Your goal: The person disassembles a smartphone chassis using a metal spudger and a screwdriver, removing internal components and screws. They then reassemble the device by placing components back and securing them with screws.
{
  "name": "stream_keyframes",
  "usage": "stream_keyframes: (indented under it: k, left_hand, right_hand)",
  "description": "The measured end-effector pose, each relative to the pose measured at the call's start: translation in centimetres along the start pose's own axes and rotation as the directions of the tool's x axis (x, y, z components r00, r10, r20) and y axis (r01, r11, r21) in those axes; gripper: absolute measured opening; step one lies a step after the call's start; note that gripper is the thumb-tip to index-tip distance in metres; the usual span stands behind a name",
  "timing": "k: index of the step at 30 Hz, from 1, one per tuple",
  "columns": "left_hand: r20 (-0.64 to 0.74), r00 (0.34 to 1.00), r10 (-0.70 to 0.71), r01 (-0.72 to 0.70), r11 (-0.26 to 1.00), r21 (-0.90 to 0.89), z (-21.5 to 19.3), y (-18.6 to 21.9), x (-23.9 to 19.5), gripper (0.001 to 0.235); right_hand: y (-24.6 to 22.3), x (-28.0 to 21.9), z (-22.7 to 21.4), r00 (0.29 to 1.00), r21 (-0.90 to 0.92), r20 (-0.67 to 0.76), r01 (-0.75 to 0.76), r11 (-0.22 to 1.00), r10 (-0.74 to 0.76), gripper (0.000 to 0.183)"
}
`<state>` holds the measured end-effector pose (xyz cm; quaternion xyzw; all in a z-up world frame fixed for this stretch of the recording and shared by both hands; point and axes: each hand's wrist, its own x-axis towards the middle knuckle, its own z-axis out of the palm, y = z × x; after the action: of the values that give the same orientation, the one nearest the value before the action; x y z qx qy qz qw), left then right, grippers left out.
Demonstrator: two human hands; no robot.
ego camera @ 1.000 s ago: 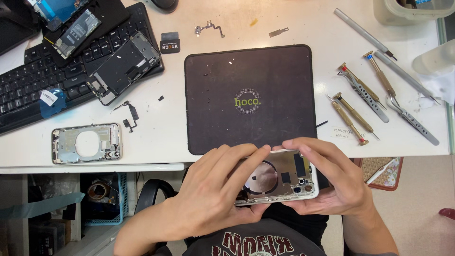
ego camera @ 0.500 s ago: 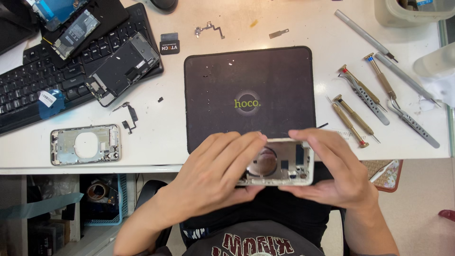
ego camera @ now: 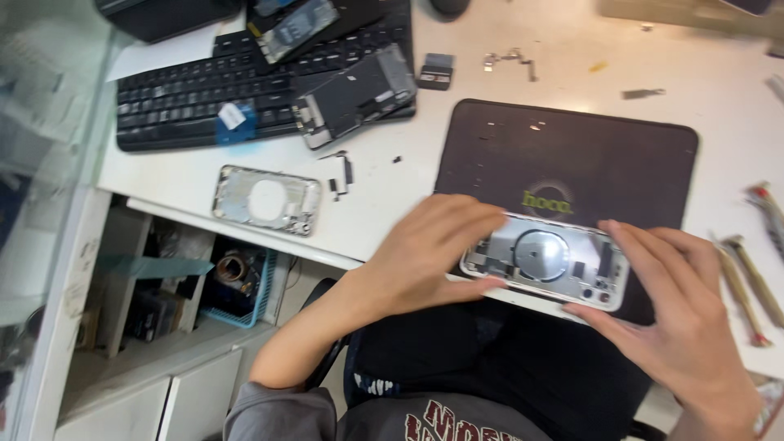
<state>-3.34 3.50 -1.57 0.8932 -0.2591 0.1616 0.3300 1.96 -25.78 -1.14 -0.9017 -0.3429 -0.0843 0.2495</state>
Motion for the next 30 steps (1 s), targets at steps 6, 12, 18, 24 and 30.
stream_keyframes:
  k: [6, 12, 18, 24, 30]
  left_hand:
    - [-0.449, 0.814, -0.368, 0.561, 0.696, 0.448, -5.7, -4.0, -4.2, 0.025]
    - [-0.388, 0.849, -0.358, 0.515, 0.724, 0.459, -7.2, -7.1, -4.9, 0.012]
    - [-0.356, 0.856, -0.374, 0.507, 0.743, 0.436, -6.7, -7.9, -4.4, 0.015]
    - [-0.310, 0.895, -0.320, 0.436, 0.776, 0.456, -7.5, -8.2, -4.0, 0.008]
    - [-0.182, 0.983, -0.034, 0.142, 0.768, 0.625, -8.5, -8.4, -3.9, 0.011]
  right_hand:
    - [0.8, -0.3, 0.6, 0.999, -0.082, 0.049, 0.015, 0.997, -0.011, 0.091]
    - [1.3, -0.9, 1.1, 0.999, -0.110, 0.050, -0.007, 0.994, 0.013, 0.093]
    - [1.7, -0.9, 1.2, 0.997, -0.097, 0.076, -0.026, 0.995, 0.034, 0.092]
    - [1.6, -0.9, 1.1, 0.995, -0.094, 0.092, -0.033, 0.995, 0.041, 0.095]
    - [2.1, -1.1, 1.2, 0.998, -0.079, 0.067, 0.003, 0.997, 0.002, 0.096]
